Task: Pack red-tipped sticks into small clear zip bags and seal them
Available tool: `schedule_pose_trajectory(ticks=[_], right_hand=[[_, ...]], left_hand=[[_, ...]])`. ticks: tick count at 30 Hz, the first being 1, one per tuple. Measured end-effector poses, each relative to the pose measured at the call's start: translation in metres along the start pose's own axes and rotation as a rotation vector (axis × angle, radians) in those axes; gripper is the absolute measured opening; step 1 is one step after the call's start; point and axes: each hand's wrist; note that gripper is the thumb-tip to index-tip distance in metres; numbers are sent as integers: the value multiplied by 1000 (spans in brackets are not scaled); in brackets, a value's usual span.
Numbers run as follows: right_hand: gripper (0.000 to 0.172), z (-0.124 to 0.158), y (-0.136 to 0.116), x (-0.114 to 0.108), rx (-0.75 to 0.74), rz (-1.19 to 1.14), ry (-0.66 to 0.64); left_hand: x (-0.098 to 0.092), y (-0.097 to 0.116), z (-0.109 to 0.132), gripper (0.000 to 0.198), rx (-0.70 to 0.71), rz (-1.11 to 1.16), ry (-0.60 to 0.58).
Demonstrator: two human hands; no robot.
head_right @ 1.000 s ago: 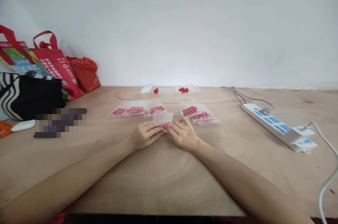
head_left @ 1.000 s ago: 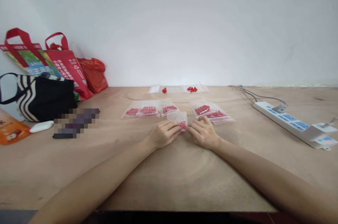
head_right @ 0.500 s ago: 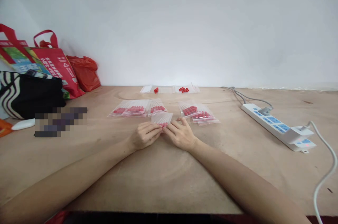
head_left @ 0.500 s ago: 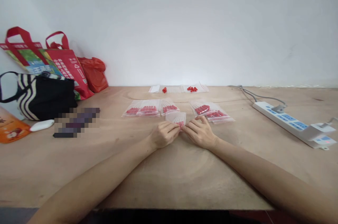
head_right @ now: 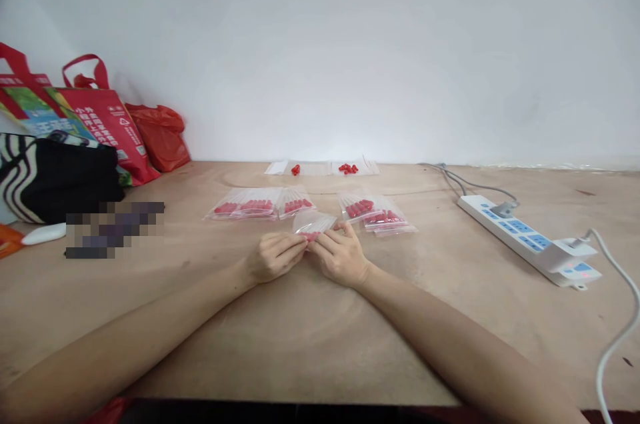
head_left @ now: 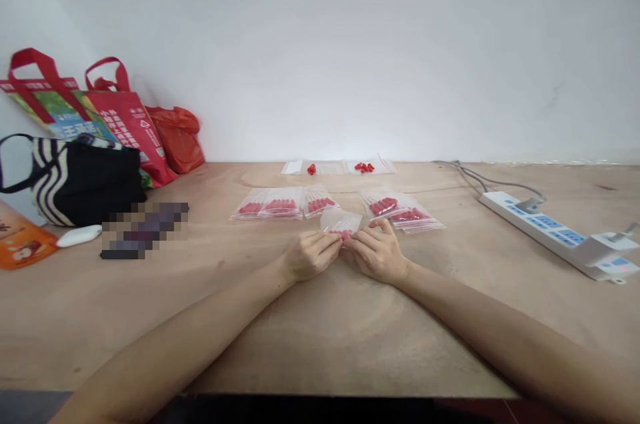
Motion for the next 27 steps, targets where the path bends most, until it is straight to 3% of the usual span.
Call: schedule_pose_trajectory(ticks=[11, 27], right_hand=[[18, -2, -1, -4, 7, 36, 8], [12, 8, 23, -18, 155, 42, 65]], left_hand=[[-2, -4, -2, 10, 39, -20, -1], [-10, -22, 14, 11, -5, -128, -28]])
Point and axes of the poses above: each hand's wrist, its own z-axis away from the middle knuckle, its own x-axis out of the palm, y = z × x, and after that the axes turned 8 degrees about x, right-handed
